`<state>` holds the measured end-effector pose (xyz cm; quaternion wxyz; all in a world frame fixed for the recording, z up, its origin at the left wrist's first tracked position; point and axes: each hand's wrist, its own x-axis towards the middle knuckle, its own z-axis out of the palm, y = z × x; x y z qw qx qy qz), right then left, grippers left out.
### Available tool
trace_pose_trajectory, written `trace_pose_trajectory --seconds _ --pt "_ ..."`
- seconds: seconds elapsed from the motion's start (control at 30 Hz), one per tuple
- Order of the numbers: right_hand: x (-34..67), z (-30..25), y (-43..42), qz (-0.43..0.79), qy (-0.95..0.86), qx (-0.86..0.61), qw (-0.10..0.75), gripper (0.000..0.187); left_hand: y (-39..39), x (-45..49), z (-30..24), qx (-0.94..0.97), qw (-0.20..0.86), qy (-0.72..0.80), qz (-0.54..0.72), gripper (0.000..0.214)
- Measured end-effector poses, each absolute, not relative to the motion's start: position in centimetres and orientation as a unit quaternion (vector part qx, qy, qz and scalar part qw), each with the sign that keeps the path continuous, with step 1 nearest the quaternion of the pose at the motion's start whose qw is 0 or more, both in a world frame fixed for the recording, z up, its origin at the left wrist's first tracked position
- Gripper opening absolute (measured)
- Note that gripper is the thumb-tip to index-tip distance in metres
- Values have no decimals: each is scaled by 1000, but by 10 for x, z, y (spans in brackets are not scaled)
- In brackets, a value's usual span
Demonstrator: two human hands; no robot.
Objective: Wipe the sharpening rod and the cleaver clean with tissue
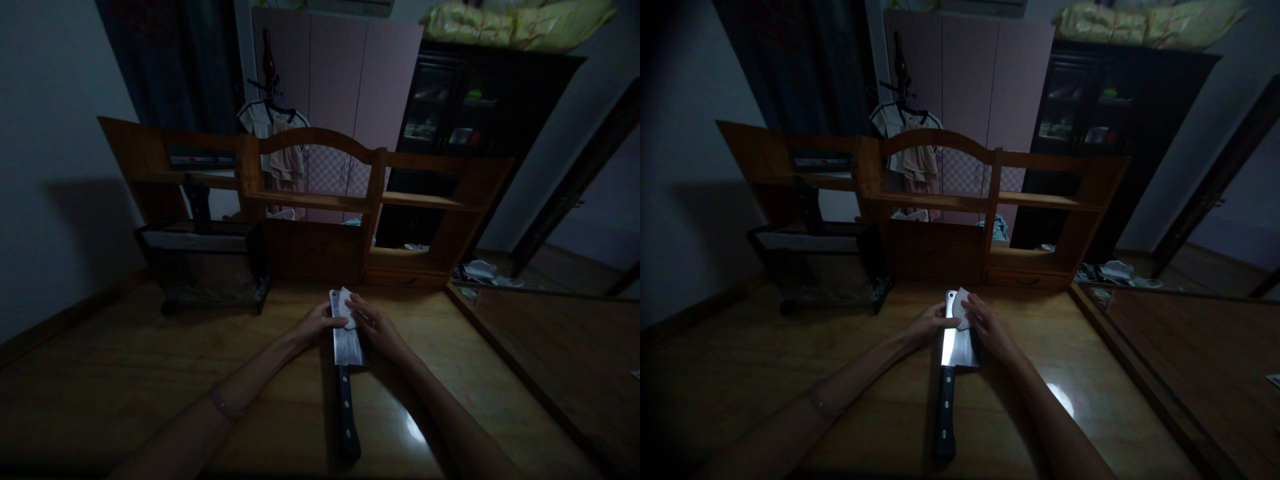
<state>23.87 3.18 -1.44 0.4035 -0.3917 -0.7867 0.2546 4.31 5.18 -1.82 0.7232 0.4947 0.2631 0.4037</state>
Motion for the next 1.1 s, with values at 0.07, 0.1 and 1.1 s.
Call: trace_pose_trajectory --seconds 0.07,0.1,1.1 --pt "239 -17 34 264 -784 -391 404 37 49 43 -16 504 721 258 399 53" --pt "239 -18 35 267 -783 -390 404 38 49 43 -15 510 720 255 396 52" --pt "242 -8 27 227 -795 -434 359 44 49 40 -16 557 686 293 365 52"
